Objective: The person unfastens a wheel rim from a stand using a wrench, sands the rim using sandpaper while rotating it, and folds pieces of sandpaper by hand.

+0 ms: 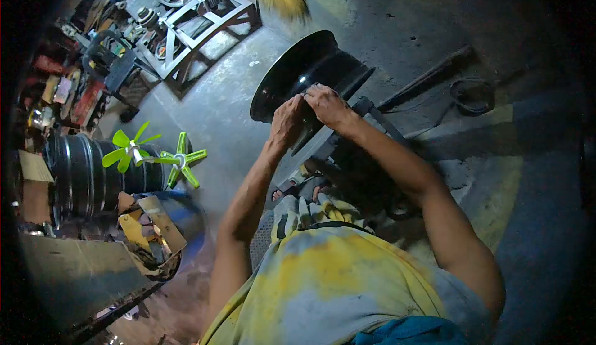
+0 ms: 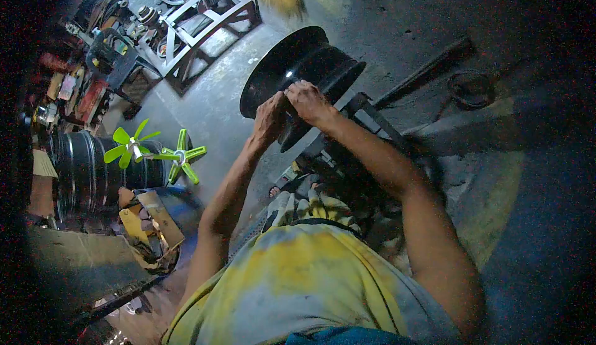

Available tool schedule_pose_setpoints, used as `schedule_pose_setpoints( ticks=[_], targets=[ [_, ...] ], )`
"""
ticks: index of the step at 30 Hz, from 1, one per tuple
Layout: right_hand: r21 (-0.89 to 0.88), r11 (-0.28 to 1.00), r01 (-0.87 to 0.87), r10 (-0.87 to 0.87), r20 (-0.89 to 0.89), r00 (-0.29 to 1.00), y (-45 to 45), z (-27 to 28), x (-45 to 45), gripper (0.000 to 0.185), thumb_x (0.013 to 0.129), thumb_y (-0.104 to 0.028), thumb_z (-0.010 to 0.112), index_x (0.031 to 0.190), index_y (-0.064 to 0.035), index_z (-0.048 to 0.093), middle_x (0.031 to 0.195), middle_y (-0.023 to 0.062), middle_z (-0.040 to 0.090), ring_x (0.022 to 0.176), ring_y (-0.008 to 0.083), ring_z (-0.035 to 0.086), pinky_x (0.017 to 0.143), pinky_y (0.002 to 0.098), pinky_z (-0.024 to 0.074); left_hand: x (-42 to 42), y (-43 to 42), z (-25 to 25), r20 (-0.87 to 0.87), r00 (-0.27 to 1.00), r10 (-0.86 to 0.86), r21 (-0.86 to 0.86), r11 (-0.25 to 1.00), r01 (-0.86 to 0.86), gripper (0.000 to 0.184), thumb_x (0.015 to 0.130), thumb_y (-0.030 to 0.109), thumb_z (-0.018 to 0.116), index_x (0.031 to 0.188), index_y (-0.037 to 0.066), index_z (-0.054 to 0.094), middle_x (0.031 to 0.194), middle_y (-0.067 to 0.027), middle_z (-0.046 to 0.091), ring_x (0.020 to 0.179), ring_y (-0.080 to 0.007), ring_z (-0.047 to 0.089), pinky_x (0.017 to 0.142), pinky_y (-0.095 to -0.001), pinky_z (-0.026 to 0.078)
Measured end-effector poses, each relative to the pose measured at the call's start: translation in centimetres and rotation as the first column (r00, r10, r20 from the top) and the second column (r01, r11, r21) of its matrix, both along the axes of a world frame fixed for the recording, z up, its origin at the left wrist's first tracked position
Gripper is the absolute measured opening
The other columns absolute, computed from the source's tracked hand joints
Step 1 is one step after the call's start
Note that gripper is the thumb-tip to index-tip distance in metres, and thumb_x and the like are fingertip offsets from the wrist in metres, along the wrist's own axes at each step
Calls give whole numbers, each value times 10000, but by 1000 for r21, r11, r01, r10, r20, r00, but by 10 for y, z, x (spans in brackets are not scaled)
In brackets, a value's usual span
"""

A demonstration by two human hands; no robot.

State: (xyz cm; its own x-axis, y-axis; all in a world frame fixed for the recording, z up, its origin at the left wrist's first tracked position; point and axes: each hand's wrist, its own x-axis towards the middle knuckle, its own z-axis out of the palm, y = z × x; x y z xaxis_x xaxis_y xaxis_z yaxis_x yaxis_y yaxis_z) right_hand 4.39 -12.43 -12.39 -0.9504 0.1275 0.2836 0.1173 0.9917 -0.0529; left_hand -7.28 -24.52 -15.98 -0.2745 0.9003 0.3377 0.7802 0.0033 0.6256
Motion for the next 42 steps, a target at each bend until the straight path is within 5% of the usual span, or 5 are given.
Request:
schedule_pose_setpoints(
  ticks=[8,18,26,37,42],
  targets=[
    [-75,996,46,-47,-4,999,1,0,-19,158,830,-65,514,909,-10,640,941,171,619,910,338,624,807,421,518,-16,2,8,10,1000,12,-75,997,-11,135,853,86,533,974,40,493,924,-204,620,891,-399,619,739,-462,501],
    [-52,996,70,-65,80,995,-7,0,-8,150,835,-59,506,901,-7,630,948,156,613,910,336,623,774,432,529,-12,-3,0,111,993,-39,-10,999,41,188,818,119,606,944,42,490,896,-191,623,863,-403,625,689,-452,493],
    [114,992,-46,26,167,986,-16,0,27,136,779,-65,591,897,-92,653,936,89,623,926,267,631,982,436,422,32,-26,-4,323,946,9,7,1000,-12,188,859,121,604,919,26,453,855,-241,602,853,-456,590,668,-486,467],
    [100,993,-58,21,340,940,-4,30,25,144,753,-34,606,886,-77,641,896,91,624,907,274,640,1039,465,395,49,-21,8,454,891,-4,171,982,-82,79,860,12,486,914,27,431,803,-229,599,796,-440,598,647,-501,452],
    [62,992,-112,87,318,944,-10,30,29,160,756,-22,592,901,-67,642,893,102,626,911,288,637,1037,479,402,52,-25,4,379,923,68,47,995,-93,112,835,0,500,924,15,434,849,-219,590,837,-428,592,685,-489,467]
  ],
)
